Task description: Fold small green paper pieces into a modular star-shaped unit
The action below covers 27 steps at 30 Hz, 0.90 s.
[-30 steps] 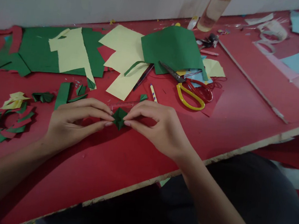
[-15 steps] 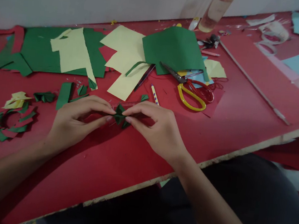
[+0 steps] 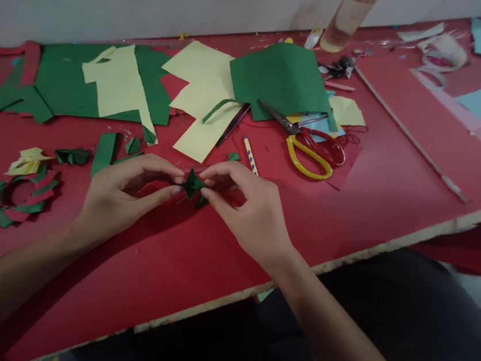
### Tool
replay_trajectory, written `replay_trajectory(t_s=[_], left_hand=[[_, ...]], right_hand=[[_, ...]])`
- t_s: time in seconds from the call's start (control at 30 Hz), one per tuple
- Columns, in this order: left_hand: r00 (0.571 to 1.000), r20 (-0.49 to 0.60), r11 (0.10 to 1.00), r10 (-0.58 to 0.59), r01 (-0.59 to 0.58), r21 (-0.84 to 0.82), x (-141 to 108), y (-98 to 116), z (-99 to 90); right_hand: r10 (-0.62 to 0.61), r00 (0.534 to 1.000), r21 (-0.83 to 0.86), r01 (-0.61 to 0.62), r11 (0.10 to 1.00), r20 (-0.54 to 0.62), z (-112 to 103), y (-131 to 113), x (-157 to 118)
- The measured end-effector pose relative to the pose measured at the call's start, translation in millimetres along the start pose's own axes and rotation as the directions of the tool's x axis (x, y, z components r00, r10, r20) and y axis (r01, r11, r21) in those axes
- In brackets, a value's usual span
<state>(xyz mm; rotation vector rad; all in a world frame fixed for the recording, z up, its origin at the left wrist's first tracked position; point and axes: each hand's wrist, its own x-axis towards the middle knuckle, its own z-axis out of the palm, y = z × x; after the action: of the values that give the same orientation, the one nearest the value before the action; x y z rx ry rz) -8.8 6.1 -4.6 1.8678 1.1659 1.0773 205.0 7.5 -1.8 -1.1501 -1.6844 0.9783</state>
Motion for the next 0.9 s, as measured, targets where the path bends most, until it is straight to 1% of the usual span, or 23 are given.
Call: replay_trajectory(t_s=[0.13, 0.23, 0.43, 0.7, 0.9], left_hand=[[0.999, -0.001, 0.996, -0.033, 0.033, -0.087, 0.7, 1.0, 1.6], [0.998, -0.007, 0.986, -0.062, 0.061, -0.153, 1.6, 2.5, 3.1], [0.985, -0.005, 0.959, -0.173, 0.167, -0.227, 2.7, 6.5, 4.6], [0.984, -0.048, 0.962, -0.174, 0.160, -0.222, 2.0, 5.1, 6.0], [0.984, -0.070, 0.961, -0.161, 0.140, -0.240, -1.2, 6.8, 7.7]], right_hand=[[-0.002, 1.000, 0.002, 0.002, 1.000, -0.010, 0.5, 0.0, -0.9], [0.006, 1.000, 0.038, -0.006, 0.999, -0.023, 1.1, 0.2, -1.5], [0.067, 0.996, 0.089, -0.061, 0.994, -0.063, 3.4, -1.4, -2.3], [0.108, 0.991, 0.119, -0.099, 0.988, -0.077, 4.0, -3.5, -1.1], [0.135, 0.987, 0.186, -0.116, 0.976, -0.088, 4.6, -3.3, 0.8]])
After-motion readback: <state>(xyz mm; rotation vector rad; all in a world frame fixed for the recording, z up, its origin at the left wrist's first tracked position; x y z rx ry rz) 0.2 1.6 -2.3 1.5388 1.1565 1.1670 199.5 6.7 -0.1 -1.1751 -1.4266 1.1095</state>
